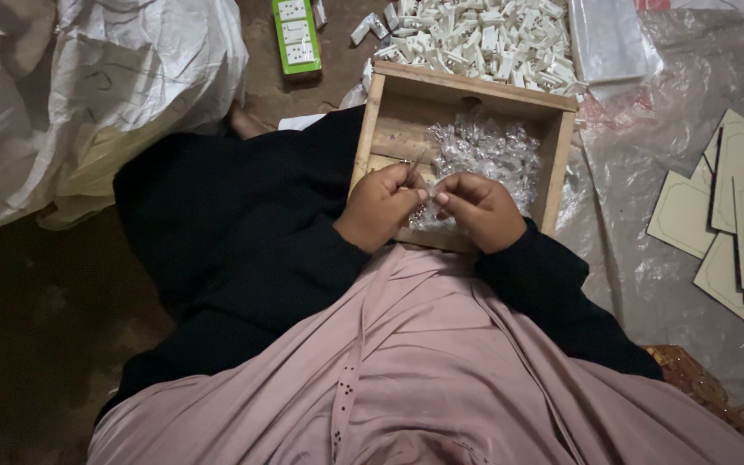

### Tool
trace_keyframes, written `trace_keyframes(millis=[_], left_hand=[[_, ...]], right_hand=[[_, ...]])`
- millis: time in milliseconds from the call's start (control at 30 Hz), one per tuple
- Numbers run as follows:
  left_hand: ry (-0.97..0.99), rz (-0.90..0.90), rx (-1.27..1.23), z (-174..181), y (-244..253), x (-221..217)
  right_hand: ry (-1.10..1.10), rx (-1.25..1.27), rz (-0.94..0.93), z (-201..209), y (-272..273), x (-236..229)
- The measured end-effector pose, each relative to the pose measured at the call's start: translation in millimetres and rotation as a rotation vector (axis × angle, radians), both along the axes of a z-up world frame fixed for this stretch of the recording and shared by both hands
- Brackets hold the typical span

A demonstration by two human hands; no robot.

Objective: The person sits on the floor and repeatedly picks up small clear plastic components from a wooden box, attaches them to white plastic bases, and places the assembled units back into the box. The workspace includes piles of white components, cardboard pieces, and packaging materials.

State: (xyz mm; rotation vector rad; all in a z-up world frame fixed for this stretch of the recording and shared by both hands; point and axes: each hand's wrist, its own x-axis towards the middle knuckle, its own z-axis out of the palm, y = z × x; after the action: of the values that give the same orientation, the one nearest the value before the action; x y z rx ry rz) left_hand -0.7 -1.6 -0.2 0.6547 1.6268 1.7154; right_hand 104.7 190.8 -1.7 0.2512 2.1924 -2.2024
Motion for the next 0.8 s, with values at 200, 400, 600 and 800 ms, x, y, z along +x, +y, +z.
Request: trace_keyframes(millis=[200, 400, 600, 800], left_hand=[[0.22, 0.117, -0.062, 21, 3, 7], [0.57, 0.112, -0.163, 40, -2, 10], [0.681, 0.094, -0.231, 36, 0, 8], [0.528, 0.054, -0.175, 23, -1, 5]], right_hand=[[0.029, 0.022, -0.163, -12, 1, -1], [0.026, 0.02, -0.097, -18, 1, 1], [0.069, 0.002, -0.079, -29, 0, 0], [0.06, -0.038, -0.124, -32, -9, -5]])
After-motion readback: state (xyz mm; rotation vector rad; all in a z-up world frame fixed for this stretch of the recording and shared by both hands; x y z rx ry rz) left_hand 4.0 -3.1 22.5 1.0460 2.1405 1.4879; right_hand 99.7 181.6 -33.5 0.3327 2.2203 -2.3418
